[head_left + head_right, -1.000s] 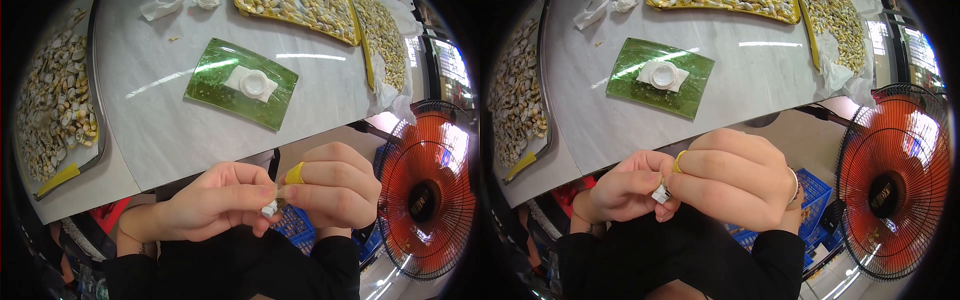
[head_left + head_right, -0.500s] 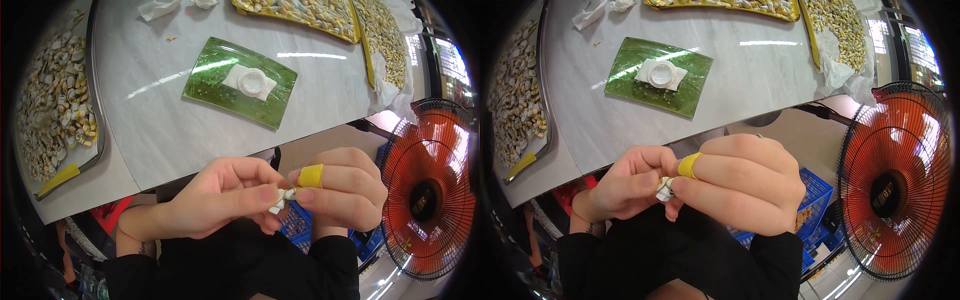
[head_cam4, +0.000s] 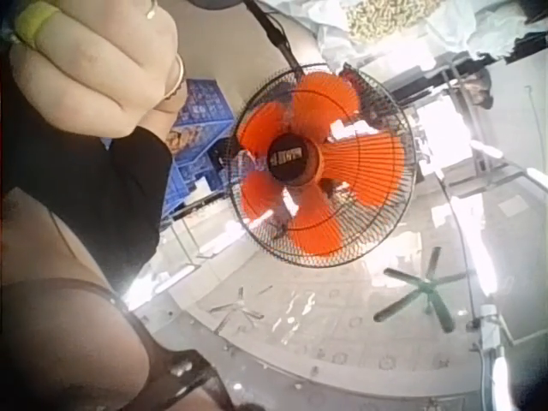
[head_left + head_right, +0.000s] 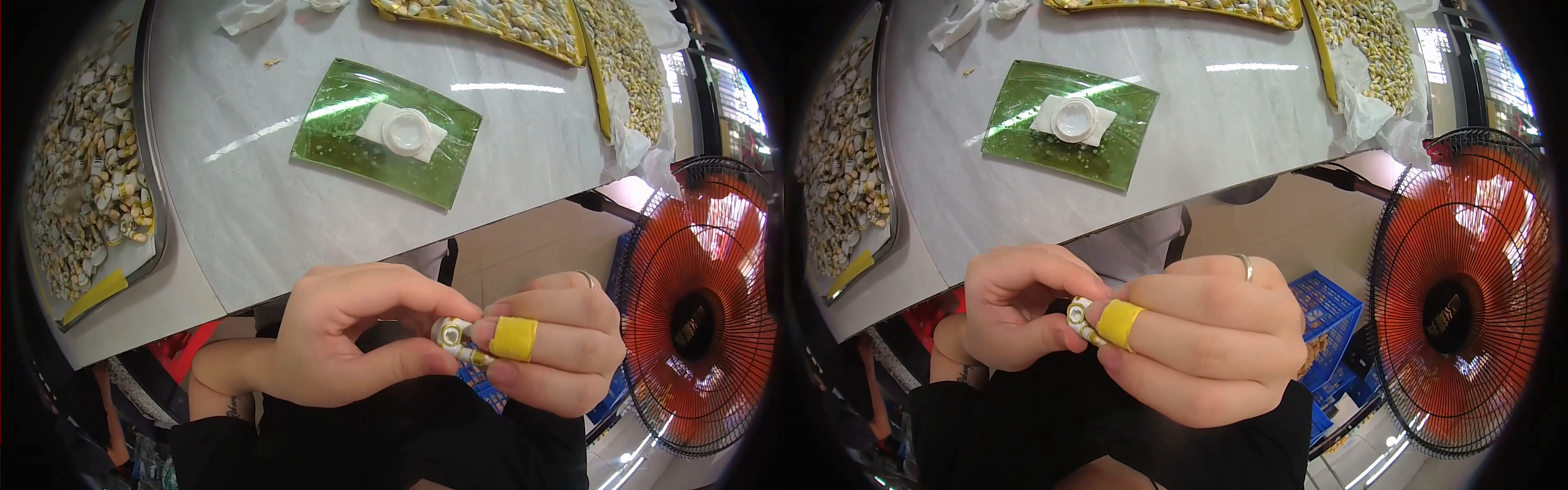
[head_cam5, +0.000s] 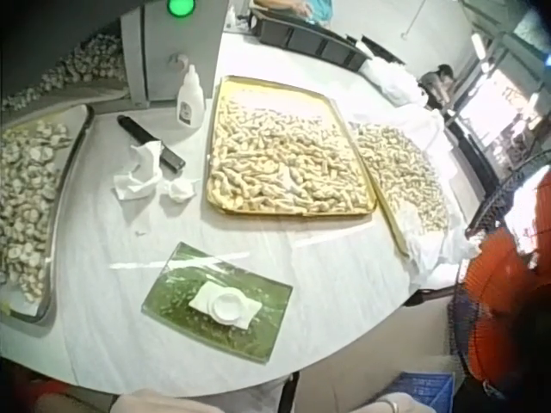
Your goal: The person assembles small plastic toy figurine components by hand, joining them with glue from a bottle at a workshop table.
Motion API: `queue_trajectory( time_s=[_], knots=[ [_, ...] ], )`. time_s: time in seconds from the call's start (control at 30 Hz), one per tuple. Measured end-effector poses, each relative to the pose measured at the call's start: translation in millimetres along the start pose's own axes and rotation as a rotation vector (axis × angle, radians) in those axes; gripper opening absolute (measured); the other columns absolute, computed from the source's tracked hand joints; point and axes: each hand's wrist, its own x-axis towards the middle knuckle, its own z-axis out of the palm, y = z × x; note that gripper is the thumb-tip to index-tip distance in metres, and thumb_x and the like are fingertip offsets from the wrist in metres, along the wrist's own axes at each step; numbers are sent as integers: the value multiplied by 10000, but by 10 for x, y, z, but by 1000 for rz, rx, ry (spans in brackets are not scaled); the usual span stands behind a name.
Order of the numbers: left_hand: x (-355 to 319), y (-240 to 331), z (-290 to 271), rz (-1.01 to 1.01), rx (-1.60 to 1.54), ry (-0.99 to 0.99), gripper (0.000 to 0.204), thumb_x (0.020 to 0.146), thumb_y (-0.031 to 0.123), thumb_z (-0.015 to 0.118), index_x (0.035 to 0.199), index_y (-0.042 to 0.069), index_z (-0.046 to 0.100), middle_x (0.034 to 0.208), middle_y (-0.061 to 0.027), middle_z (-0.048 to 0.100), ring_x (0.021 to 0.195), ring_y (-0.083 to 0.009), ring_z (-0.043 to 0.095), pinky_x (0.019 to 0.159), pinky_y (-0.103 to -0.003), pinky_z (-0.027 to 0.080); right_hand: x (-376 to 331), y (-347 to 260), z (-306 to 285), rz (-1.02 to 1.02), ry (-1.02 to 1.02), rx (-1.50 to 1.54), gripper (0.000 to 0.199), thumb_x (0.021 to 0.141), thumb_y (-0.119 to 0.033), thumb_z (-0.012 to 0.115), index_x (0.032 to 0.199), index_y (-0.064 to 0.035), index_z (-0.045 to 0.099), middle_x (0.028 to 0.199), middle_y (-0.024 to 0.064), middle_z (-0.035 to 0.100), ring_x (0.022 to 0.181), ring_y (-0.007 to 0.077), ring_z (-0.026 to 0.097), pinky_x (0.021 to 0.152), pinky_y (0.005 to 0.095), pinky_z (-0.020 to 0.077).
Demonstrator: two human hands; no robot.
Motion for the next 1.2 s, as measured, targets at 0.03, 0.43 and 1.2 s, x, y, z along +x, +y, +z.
queue_trajectory(
  time_s=[0.03, 0.43, 1.2],
  knots=[
    [11, -4, -27, 131, 200, -37, 275, 759, 15, 686, 1020, -19, 605, 894, -86, 640, 773, -125, 634, 694, -225, 511, -3, -5, 8, 0, 11, -2, 165, 609, 37, 671, 753, 9, 595, 785, 122, 630, 636, 199, 608, 487, 234, 448],
    [-39, 95, 77, -65, -70, 120, 375, 728, 172, 752, 960, -62, 572, 796, -143, 627, 686, -179, 620, 640, -250, 508, -20, 105, -327, 54, 248, -667, 85, 783, -50, 626, 856, -56, 584, 802, 112, 596, 641, 174, 565, 531, 257, 437],
    [-204, 114, -152, -34, -441, -18, 264, 683, -42, 711, 925, -32, 607, 941, -149, 579, 873, -200, 583, 802, -299, 471, -139, 1462, -1462, 630, 145, -643, 158, 817, -83, 603, 940, 2, 550, 803, 76, 581, 710, 162, 555, 618, 243, 443]
  ],
)
